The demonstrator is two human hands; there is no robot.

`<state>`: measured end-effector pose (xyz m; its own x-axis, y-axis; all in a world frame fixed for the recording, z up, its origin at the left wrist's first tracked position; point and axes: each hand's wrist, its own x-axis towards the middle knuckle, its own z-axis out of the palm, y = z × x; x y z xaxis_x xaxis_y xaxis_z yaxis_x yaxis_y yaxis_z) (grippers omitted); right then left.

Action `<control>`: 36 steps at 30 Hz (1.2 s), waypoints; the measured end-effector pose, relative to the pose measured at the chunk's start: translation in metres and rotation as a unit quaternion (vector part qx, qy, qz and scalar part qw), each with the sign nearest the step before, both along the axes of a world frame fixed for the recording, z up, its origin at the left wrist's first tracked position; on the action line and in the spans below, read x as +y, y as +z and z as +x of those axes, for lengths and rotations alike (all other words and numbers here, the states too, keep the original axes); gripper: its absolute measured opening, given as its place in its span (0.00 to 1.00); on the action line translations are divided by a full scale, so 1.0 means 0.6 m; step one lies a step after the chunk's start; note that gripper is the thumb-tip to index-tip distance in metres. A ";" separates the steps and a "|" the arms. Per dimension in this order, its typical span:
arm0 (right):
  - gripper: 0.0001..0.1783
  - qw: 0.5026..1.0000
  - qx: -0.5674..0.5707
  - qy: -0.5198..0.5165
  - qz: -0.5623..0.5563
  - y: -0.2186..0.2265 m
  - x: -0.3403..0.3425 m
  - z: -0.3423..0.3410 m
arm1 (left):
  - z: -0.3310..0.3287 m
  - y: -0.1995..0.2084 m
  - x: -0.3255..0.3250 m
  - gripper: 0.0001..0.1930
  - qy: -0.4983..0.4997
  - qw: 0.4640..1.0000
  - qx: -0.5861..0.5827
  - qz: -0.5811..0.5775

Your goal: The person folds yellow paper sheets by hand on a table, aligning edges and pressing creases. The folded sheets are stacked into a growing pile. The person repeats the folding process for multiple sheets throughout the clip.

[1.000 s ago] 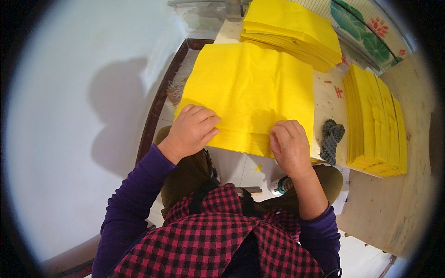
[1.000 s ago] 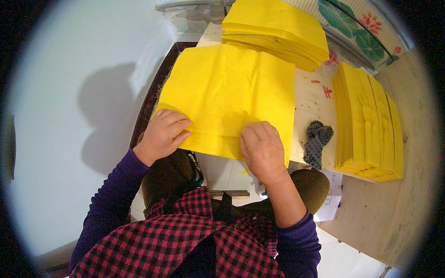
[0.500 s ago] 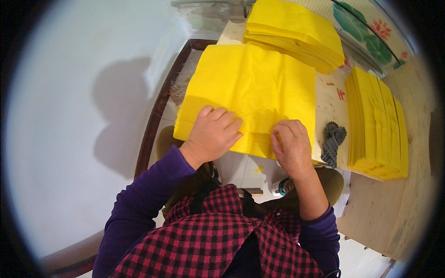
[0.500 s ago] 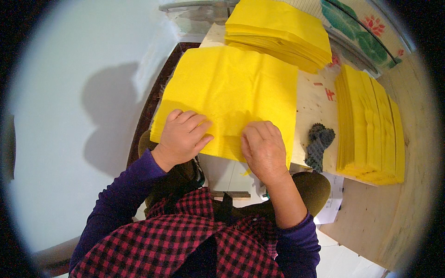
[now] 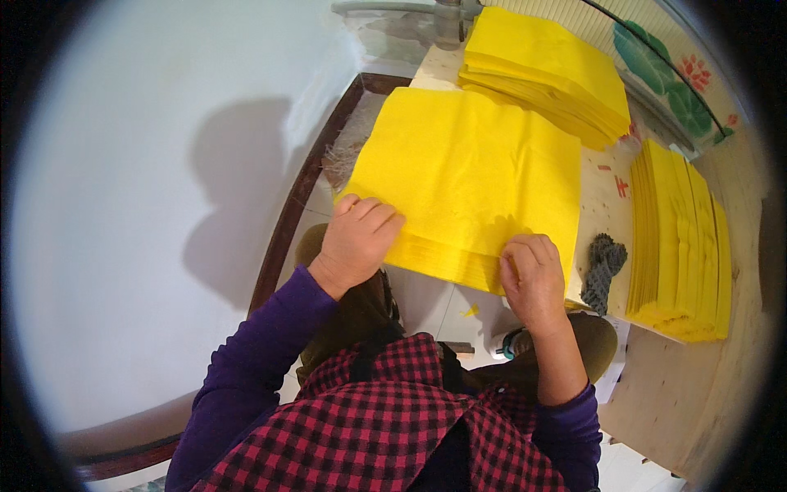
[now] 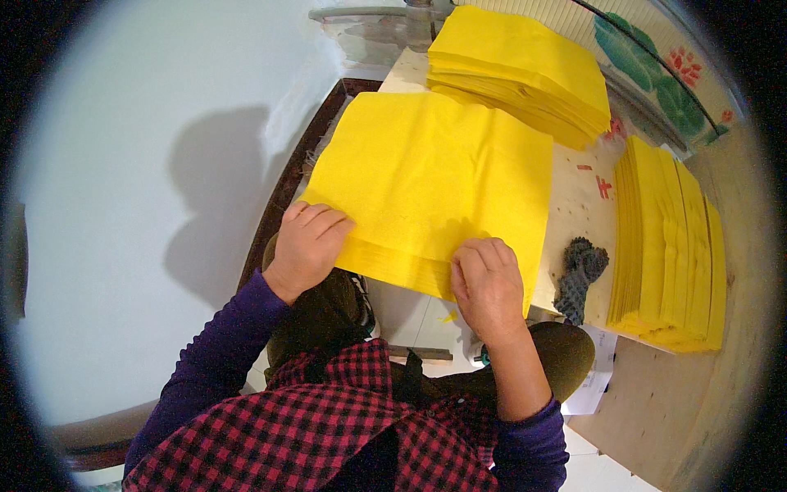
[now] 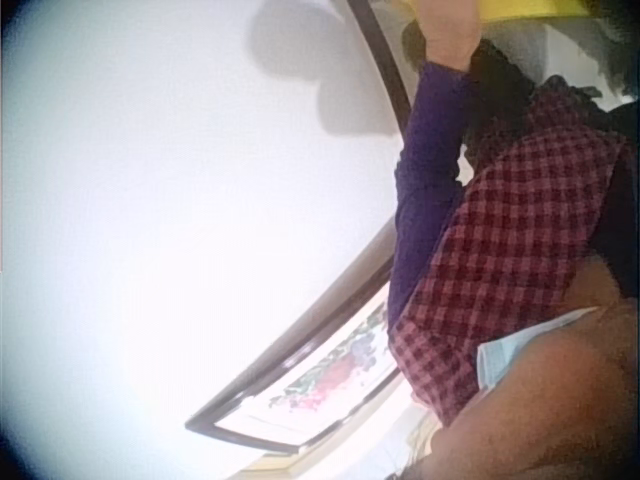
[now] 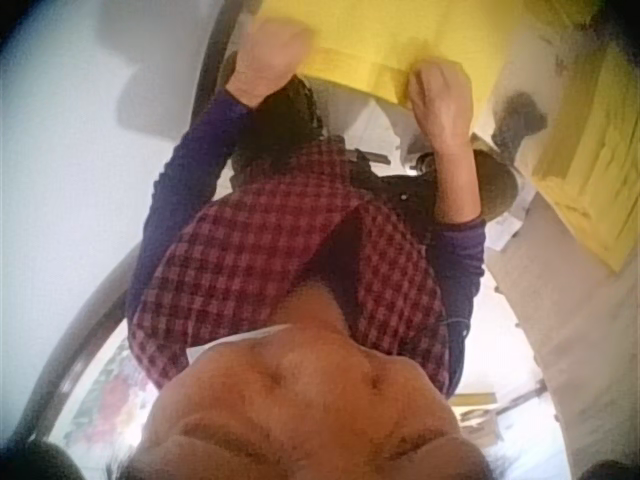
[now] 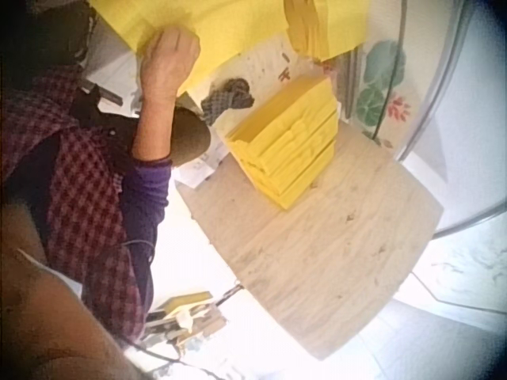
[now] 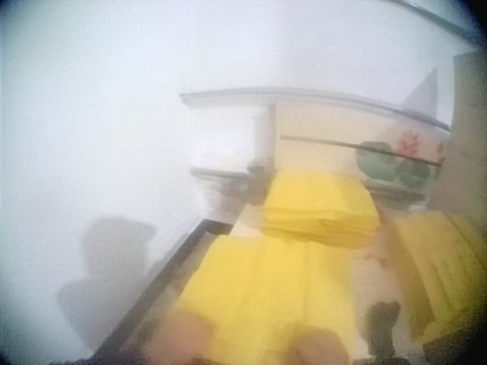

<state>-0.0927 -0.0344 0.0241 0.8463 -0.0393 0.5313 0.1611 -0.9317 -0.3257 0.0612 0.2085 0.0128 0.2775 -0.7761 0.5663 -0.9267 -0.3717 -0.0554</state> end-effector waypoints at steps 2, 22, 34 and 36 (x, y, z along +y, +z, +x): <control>0.10 1.000 0.002 0.004 0.006 -0.002 0.000 -0.001 | 0.005 0.000 0.008 0.11 0.000 1.000 -0.007 -0.008; 0.09 1.000 0.031 0.000 0.004 -0.008 0.001 -0.003 | 0.000 0.000 0.018 0.12 -0.004 0.999 0.037 -0.011; 0.21 0.990 0.003 -0.068 0.120 0.005 -0.028 -0.052 | 0.093 -0.005 0.080 0.32 0.059 0.817 0.504 -0.273; 0.21 0.974 -0.026 -0.121 0.189 -0.007 -0.048 -0.065 | 0.115 -0.015 0.074 0.34 0.046 0.746 0.589 -0.309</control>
<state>-0.1315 -0.0634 0.0197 0.7605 -0.4350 0.4821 -0.0231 -0.7601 -0.6494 0.1304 0.2531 0.0038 0.9004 -0.4151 0.1303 -0.1673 -0.0539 0.9844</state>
